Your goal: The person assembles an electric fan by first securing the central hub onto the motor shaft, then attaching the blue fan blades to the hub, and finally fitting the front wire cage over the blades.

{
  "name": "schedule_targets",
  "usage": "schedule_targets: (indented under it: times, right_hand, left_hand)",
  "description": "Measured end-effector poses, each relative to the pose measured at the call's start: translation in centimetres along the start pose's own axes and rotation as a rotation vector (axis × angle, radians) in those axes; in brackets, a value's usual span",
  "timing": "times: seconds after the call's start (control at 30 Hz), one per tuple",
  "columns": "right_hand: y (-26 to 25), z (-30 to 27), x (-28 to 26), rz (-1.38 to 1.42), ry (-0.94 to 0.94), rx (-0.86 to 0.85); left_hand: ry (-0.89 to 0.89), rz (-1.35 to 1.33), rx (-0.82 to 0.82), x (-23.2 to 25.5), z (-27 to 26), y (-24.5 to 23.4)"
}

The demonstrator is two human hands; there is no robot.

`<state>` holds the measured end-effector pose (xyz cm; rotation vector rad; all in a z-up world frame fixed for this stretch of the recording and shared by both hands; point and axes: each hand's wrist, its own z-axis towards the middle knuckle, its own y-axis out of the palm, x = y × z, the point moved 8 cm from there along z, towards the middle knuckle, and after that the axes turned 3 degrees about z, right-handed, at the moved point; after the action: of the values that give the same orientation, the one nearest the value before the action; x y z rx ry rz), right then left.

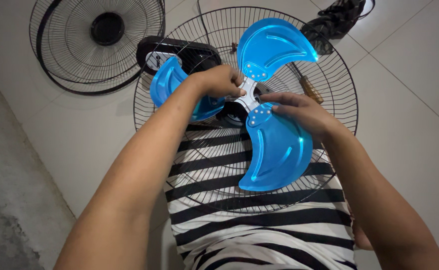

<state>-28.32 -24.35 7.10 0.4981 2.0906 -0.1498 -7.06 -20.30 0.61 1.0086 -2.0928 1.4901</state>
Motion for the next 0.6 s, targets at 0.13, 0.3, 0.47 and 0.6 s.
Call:
schedule_targets:
  times: [0.13, 0.3, 0.47, 0.6]
  right_hand:
    - [0.5, -1.4, 0.7, 0.001, -0.046, 0.004]
    - [1.7, -3.1, 2.4, 0.101, -0.048, 0.032]
    - [2.3, -4.2, 3.9, 0.08, -0.023, 0.117]
    - [2.1, -4.9, 3.3, 0.024, -0.169, 0.136]
  left_hand:
    - [-0.014, 0.022, -0.018, 0.0, -0.1, -0.1]
    - [-0.016, -0.047, -0.067, 0.4, -0.6, 0.1]
    - [0.047, 0.091, -0.021, 1.6, -0.9, -0.9]
    - [0.062, 0.094, -0.006, 1.8, -1.1, -0.7]
